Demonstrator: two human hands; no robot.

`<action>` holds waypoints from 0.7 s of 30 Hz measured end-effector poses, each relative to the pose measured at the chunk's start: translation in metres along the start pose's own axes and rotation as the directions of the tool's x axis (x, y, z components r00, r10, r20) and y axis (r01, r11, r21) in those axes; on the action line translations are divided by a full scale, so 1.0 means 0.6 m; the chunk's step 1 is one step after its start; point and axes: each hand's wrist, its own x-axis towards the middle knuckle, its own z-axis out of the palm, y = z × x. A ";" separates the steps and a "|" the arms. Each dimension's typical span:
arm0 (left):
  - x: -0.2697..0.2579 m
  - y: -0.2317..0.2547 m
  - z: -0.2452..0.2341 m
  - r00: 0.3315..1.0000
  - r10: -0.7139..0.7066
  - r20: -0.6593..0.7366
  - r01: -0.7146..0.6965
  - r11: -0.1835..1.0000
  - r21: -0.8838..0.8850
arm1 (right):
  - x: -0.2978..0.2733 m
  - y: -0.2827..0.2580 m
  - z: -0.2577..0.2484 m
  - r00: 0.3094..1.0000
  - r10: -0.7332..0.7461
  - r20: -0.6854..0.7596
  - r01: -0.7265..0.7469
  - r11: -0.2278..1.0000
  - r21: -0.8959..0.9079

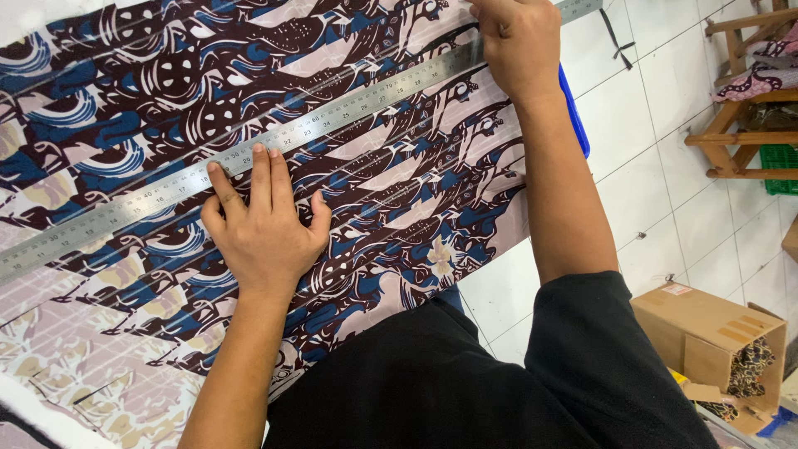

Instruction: The person uses a metal ruler and white chalk to draw parallel lines across a large piece of patterned fabric laid on a table. After completing the markings, the person folds the fabric and places it on a stack.

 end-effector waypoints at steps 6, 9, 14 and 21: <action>0.002 0.000 -0.001 1.000 0.006 -0.029 -0.005 1.000 0.010 | -0.003 0.010 -0.006 1.000 -0.007 -0.014 0.007 1.000 0.006; 0.004 0.002 -0.005 1.000 0.002 -0.029 -0.002 1.000 0.004 | -0.002 0.013 -0.018 0.998 0.025 -0.060 -0.019 0.994 0.106; 0.006 0.004 -0.010 1.000 -0.014 -0.026 0.013 1.000 -0.022 | -0.030 0.000 -0.054 0.965 0.207 -0.162 -0.166 0.958 0.235; 0.013 0.010 -0.016 0.999 -0.010 -0.053 0.008 0.999 -0.036 | -0.098 -0.162 -0.042 0.963 0.271 -0.001 -0.259 0.921 0.290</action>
